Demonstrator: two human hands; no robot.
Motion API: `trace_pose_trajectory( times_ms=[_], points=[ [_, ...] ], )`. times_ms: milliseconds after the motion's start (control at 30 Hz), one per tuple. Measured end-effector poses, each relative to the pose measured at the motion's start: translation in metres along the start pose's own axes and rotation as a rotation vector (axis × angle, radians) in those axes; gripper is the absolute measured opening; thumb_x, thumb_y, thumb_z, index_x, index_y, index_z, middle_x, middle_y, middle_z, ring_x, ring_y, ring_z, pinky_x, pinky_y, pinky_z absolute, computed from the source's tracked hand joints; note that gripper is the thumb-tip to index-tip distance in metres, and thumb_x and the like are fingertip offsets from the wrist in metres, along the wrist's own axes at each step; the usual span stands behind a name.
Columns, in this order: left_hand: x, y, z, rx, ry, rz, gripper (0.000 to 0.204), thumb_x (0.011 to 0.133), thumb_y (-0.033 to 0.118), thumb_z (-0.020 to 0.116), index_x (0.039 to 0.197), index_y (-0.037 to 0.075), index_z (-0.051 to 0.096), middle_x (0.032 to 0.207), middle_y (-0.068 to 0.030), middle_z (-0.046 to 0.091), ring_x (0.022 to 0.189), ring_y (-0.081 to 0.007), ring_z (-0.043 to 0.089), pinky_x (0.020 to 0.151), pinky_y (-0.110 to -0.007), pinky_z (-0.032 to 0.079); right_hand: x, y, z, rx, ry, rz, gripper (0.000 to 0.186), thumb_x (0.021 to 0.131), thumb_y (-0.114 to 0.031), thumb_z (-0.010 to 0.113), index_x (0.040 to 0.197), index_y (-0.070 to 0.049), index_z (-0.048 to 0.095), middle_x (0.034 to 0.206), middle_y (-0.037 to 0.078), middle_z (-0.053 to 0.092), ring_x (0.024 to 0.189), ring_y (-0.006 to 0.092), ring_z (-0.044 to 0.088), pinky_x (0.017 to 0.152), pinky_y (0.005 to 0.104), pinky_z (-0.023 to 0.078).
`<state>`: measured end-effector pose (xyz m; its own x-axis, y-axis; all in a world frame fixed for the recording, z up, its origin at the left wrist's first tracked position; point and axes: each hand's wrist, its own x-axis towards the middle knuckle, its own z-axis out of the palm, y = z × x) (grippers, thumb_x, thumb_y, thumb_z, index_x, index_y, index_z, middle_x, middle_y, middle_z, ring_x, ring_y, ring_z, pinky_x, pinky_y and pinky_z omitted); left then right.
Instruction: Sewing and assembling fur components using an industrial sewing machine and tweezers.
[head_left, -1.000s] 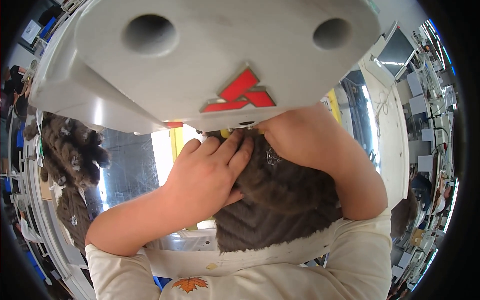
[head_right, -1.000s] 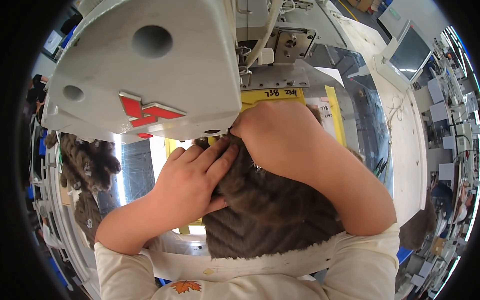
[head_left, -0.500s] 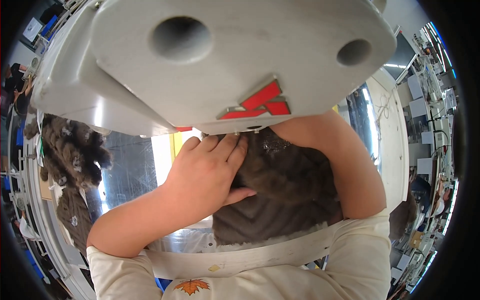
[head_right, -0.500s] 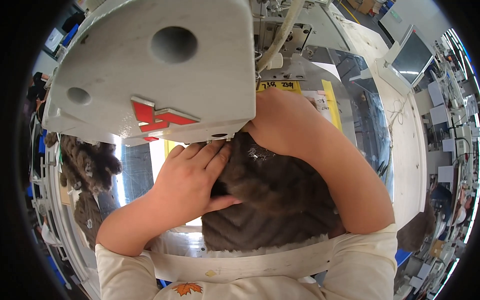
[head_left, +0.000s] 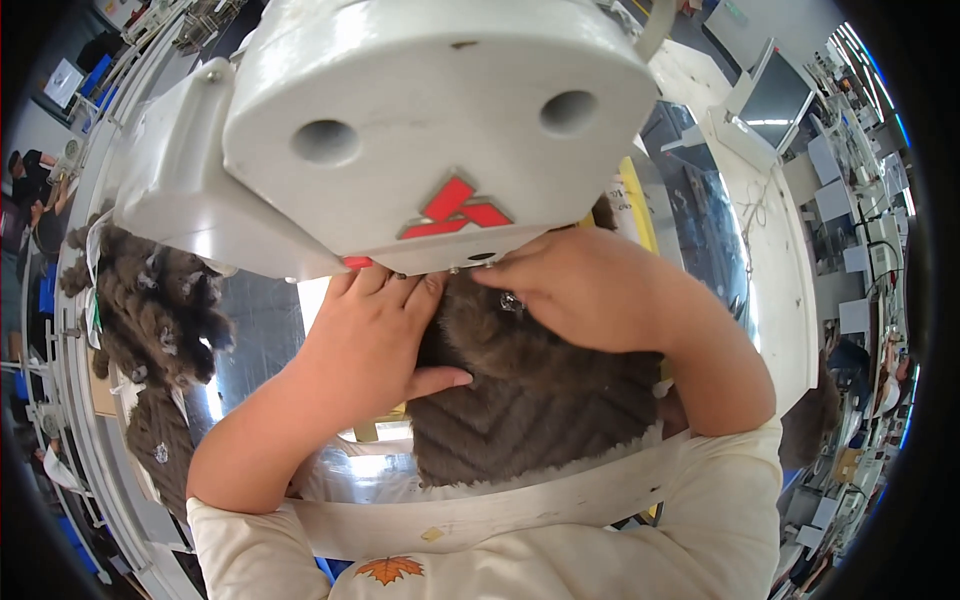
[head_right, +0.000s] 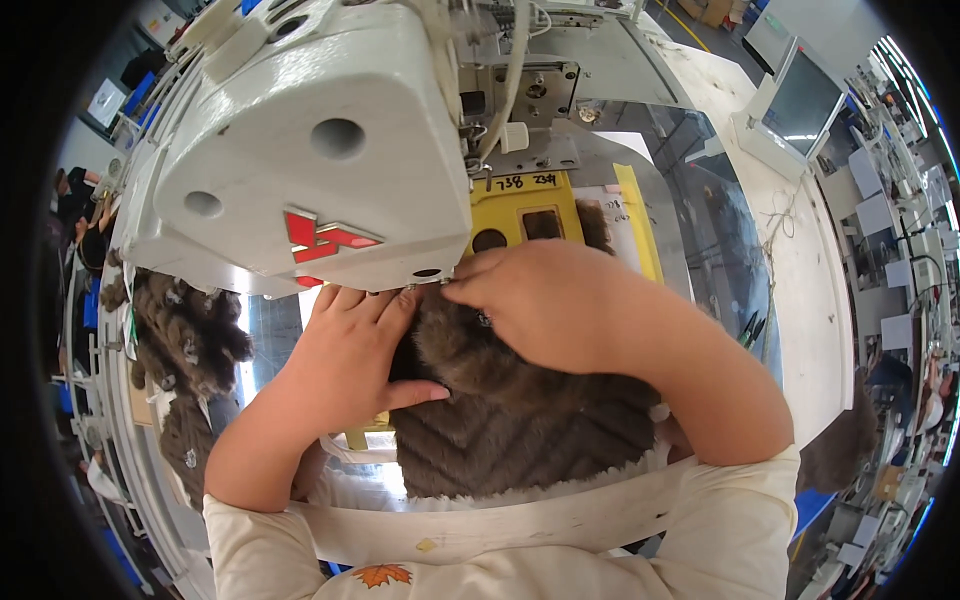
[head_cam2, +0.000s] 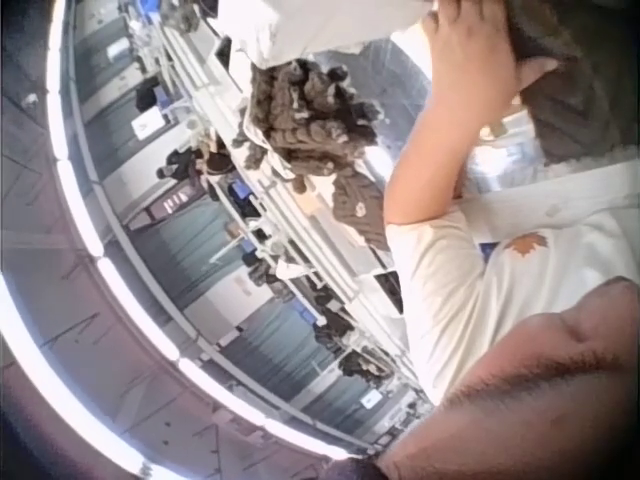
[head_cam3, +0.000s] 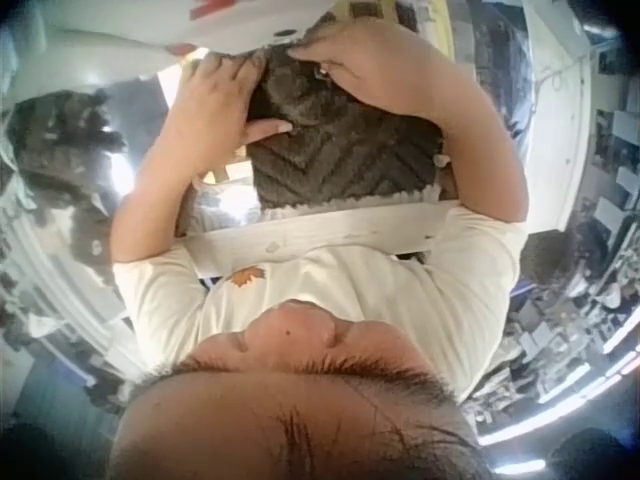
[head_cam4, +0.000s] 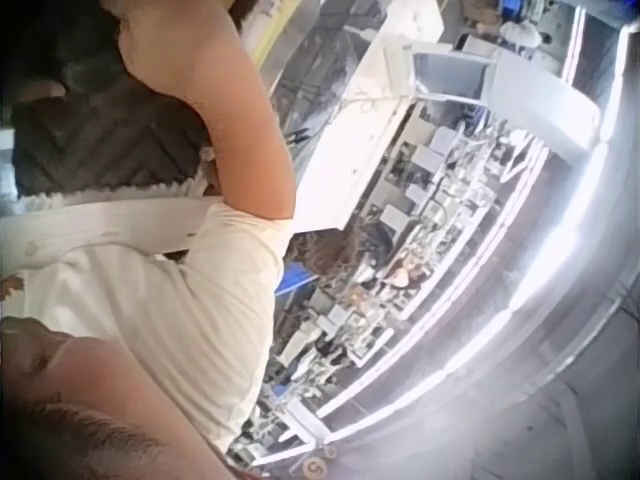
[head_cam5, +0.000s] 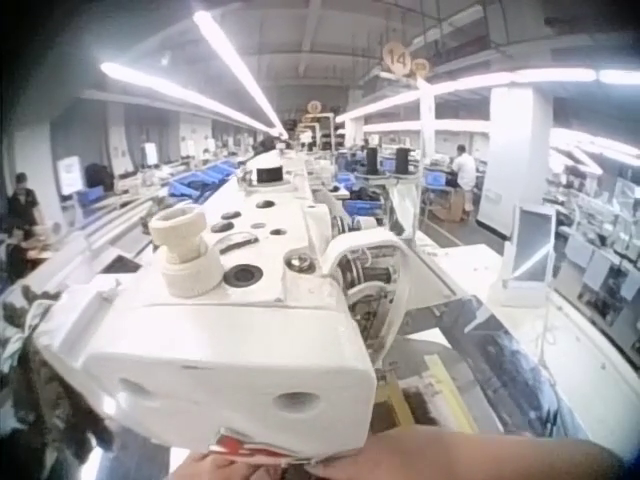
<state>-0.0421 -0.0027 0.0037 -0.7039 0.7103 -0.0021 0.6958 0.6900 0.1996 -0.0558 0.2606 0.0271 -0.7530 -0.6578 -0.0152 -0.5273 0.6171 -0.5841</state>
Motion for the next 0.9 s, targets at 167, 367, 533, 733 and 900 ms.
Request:
trace_pose_trajectory(
  times_ms=[167, 367, 533, 733, 900],
  points=[
    [0.007, -0.01, 0.004, -0.134, -0.02, -0.003, 0.092, 0.072, 0.055, 0.085, 0.14, -0.001, 0.058, 0.14, -0.0199, 0.058, 0.139, -0.0406, 0.045, 0.118, -0.052, 0.031, -0.005, 0.0, 0.017, -0.186, -0.054, -0.072, 0.041, 0.09, -0.008, 0.056, 0.129, -0.001, 0.069, 0.133, 0.01, 0.069, 0.115, 0.0279, 0.069, 0.094, 0.0398, 0.056],
    [0.011, -0.009, -0.004, -0.09, -0.043, -0.039, 0.093, 0.068, 0.049, 0.088, 0.142, 0.002, 0.057, 0.141, -0.0207, 0.057, 0.137, -0.0419, 0.046, 0.116, -0.052, 0.033, 0.004, -0.008, 0.018, -0.333, -0.041, -0.123, 0.028, 0.091, -0.01, 0.057, 0.113, 0.0, 0.072, 0.116, 0.011, 0.074, 0.102, 0.0302, 0.073, 0.08, 0.0418, 0.06],
    [0.016, -0.016, 0.004, -0.059, -0.03, -0.014, 0.097, 0.065, 0.046, 0.089, 0.145, 0.003, 0.056, 0.143, -0.0211, 0.055, 0.136, -0.0424, 0.045, 0.115, -0.052, 0.034, 0.004, -0.005, 0.02, -0.313, -0.019, -0.107, 0.026, 0.091, -0.01, 0.057, 0.11, 0.0, 0.072, 0.111, 0.012, 0.075, 0.098, 0.032, 0.074, 0.077, 0.0419, 0.061],
    [0.018, -0.007, -0.005, -0.045, -0.111, -0.071, 0.099, 0.064, 0.048, 0.089, 0.146, 0.004, 0.055, 0.147, -0.021, 0.05, 0.138, -0.0432, 0.042, 0.116, -0.053, 0.034, 0.002, -0.005, 0.019, -0.28, -0.042, -0.091, 0.033, 0.091, -0.009, 0.057, 0.12, -0.001, 0.071, 0.118, 0.011, 0.074, 0.104, 0.0305, 0.072, 0.083, 0.0416, 0.06],
    [0.016, -0.007, -0.006, -0.041, -0.132, -0.084, 0.098, 0.066, 0.048, 0.088, 0.147, 0.004, 0.055, 0.146, -0.0215, 0.052, 0.137, -0.0429, 0.044, 0.117, -0.052, 0.034, 0.003, -0.007, 0.019, -0.291, -0.07, -0.076, 0.035, 0.091, -0.009, 0.056, 0.122, -0.001, 0.071, 0.12, 0.01, 0.074, 0.106, 0.0306, 0.072, 0.084, 0.0416, 0.06]
  ],
)
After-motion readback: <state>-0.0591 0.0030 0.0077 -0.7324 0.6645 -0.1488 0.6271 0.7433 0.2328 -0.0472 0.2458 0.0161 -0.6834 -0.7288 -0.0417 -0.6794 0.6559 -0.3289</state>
